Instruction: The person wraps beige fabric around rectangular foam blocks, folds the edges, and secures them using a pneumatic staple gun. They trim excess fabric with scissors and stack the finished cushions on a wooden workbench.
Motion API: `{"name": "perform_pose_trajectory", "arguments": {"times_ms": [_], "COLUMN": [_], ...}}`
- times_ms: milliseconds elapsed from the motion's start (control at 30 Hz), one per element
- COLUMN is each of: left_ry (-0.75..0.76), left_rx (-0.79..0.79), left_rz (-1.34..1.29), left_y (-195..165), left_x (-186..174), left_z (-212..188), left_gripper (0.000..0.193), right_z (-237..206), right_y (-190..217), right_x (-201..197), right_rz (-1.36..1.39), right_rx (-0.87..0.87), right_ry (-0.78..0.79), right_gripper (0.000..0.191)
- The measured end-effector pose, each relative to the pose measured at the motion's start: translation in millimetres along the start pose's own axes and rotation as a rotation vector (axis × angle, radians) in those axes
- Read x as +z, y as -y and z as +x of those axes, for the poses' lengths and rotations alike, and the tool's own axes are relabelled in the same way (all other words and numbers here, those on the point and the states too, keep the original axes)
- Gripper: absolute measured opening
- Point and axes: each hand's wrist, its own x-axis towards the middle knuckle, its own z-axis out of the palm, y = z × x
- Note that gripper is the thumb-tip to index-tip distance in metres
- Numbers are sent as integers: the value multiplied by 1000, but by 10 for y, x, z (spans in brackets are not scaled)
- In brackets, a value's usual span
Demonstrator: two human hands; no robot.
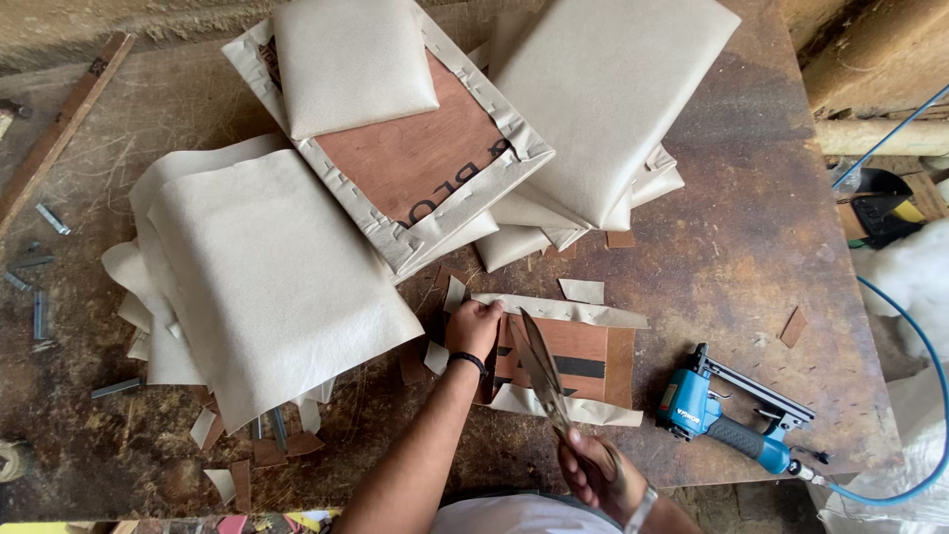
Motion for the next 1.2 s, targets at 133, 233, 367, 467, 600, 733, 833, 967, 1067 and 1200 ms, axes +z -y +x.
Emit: {"name": "perform_pose_trajectory", "arguments": {"times_ms": [133,233,367,467,600,733,833,967,1067,1200], "left_ry": [-36,-20,31,55,64,-4,159,372,410,436], "left_rx": [31,35,18,52,203,670,766,844,900,908], "left_rz": [-60,-72,-138,-147,-179,82,484,806,785,788], "left_y": [-52,-69,-45,-12,-21,-174,-386,-582,-598,-524], "left_x": [-17,-26,-4,15,-23,-124,-169,-164,-138,-129], "left_z": [-58,-79,-29,-20,-54,-62,33,180,274,355], "left_gripper": [34,33,33,33,25,39,32,18,20,16], "right_z": [117,171,277,286,-19,-576,-702,-644,-472,-337], "right_y": [233,235,73,-3,189,713,1214,1631,1723,1692], "right_x": [124,117,73,21,-28,8,55,-7,-100,-216], "right_rz": [3,27,68,15,-398,-1424,-1716,-1918,-1992,-2043], "right_rx": [-7,-41,-37,-26,27,-44,243,90,-15,32], "right_ry": [-5,-22,-45,-81,-277,-463,-625,-683,-677,-622], "right_gripper": [55,53,50,52,49,45,42,42,45,49]}}
